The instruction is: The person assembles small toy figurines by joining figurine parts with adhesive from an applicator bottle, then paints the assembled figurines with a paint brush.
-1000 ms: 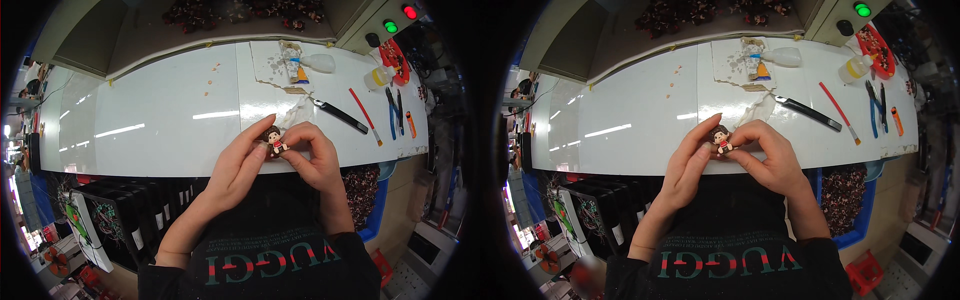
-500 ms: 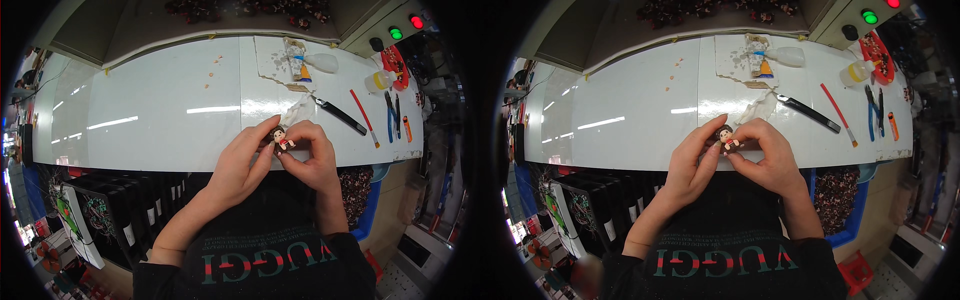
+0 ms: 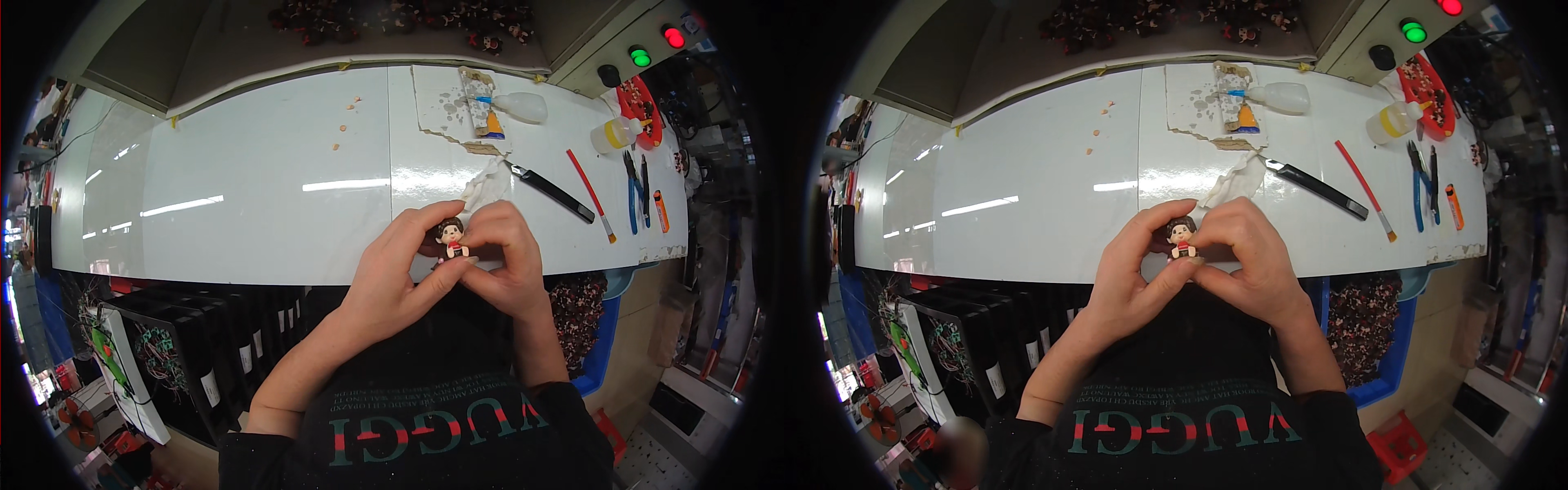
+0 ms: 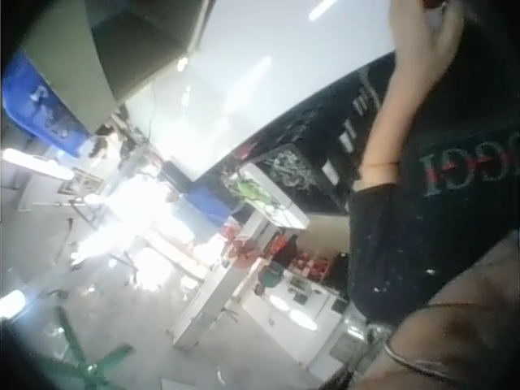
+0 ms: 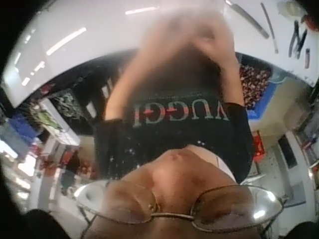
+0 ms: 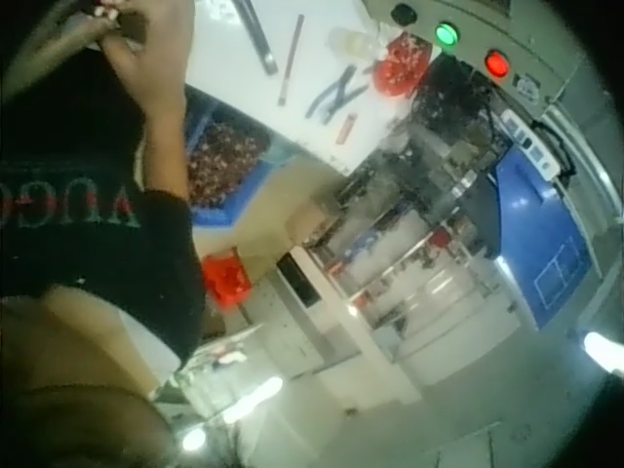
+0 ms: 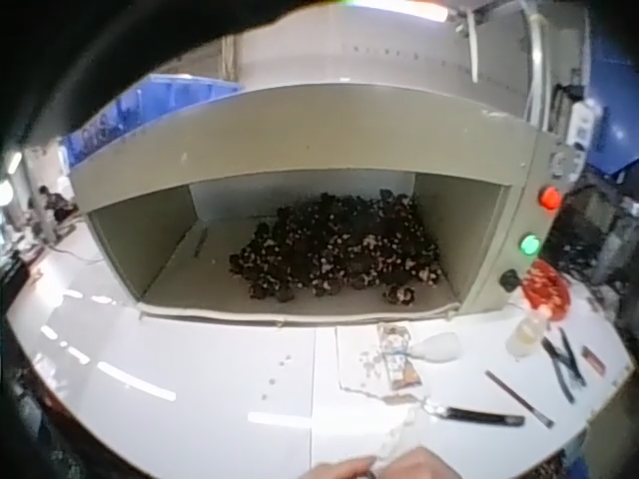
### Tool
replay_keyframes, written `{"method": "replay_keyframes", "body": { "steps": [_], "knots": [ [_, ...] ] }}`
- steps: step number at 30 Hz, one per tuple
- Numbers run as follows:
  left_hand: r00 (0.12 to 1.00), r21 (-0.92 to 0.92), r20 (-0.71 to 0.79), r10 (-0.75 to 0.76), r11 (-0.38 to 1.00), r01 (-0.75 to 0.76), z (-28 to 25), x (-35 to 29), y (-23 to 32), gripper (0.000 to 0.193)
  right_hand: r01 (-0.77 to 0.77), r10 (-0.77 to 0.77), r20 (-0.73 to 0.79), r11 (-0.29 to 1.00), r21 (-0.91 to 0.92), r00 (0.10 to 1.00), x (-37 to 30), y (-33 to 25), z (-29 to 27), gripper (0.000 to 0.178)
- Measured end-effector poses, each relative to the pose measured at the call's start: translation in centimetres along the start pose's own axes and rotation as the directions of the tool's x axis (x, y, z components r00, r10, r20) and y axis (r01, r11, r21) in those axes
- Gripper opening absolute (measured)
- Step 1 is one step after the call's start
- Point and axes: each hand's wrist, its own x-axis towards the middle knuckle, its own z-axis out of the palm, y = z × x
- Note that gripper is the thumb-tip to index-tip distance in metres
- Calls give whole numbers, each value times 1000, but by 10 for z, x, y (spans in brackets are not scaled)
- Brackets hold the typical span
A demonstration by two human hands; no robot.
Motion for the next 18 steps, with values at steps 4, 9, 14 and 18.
{"method": "replay_keyframes", "body": {
  "steps": [4, 9, 14, 18],
  "knots": [
    [997, 11, 71, 6, 1000, -7, -1, 4, 0, 54, 21, -41, -114, 985, -171, 993, 10, -8, -1, 46],
    [997, -93, 75, 6, 996, 1, 4, 5, -4, 69, 23, -28, -34, 989, -143, 999, 7, 3, -8, 48],
    [995, -123, 102, 3, 992, 10, 12, 6, -9, 77, -50, 49, -14, 996, -68, 999, 3, 4, -11, 42],
    [989, -57, 150, 14, 998, -6, 16, 7, -5, 79, 18, -22, -47, 996, -88, 999, 1, 11, -16, 39]
  ]
}}
